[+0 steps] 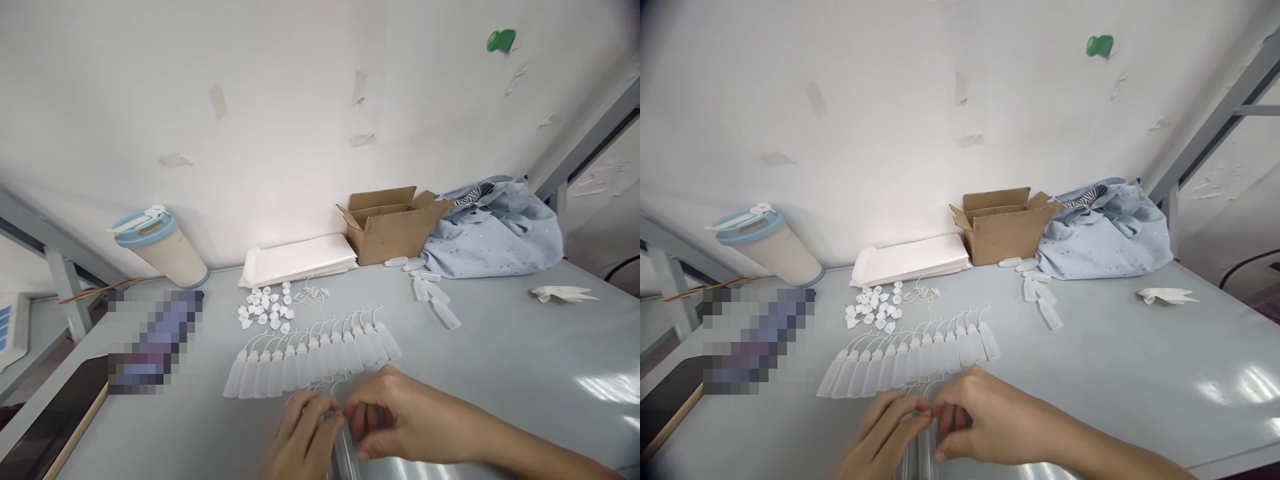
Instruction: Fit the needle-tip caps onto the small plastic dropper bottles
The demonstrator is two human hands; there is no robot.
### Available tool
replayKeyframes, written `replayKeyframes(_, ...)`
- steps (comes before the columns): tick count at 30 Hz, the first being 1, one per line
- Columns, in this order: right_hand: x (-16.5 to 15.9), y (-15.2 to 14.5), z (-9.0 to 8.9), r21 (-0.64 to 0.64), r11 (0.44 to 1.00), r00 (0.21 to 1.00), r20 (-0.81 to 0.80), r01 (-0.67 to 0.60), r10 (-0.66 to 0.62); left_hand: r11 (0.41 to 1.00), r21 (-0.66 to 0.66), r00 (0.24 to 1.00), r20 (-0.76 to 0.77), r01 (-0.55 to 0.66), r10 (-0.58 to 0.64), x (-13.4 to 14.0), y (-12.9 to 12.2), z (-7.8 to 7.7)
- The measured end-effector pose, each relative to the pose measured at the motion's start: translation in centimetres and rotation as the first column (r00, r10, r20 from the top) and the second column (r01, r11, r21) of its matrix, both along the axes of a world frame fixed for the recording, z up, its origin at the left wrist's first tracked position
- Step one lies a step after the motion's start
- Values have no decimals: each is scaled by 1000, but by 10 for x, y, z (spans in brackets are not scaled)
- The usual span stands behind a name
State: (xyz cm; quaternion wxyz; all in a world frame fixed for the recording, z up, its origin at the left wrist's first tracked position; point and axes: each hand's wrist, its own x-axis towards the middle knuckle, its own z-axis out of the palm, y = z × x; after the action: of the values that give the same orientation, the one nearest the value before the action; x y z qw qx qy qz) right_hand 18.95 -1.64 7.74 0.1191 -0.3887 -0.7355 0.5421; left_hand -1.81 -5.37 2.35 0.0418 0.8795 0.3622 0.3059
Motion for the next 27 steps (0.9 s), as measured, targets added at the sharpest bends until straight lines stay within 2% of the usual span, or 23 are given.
replayKeyframes(6,-2,1,-4,19,1000,1000,-17,-20,20,1000,2,999,-43,-22,22,-4,0,-4)
replayKeyframes(13,-3,-1,-5,93,995,999,28,-28,25,999,19,995,-88,-49,51,-7,1,0)
replayKeyframes(19,-4,0,-4,99,994,999,43,-34,30,999,29,991,-127,-38,42,-11,2,-1)
replayKeyframes(27,-4,-1,-4,121,991,998,52,-50,44,999,-35,984,-177,-19,13,-15,1,4)
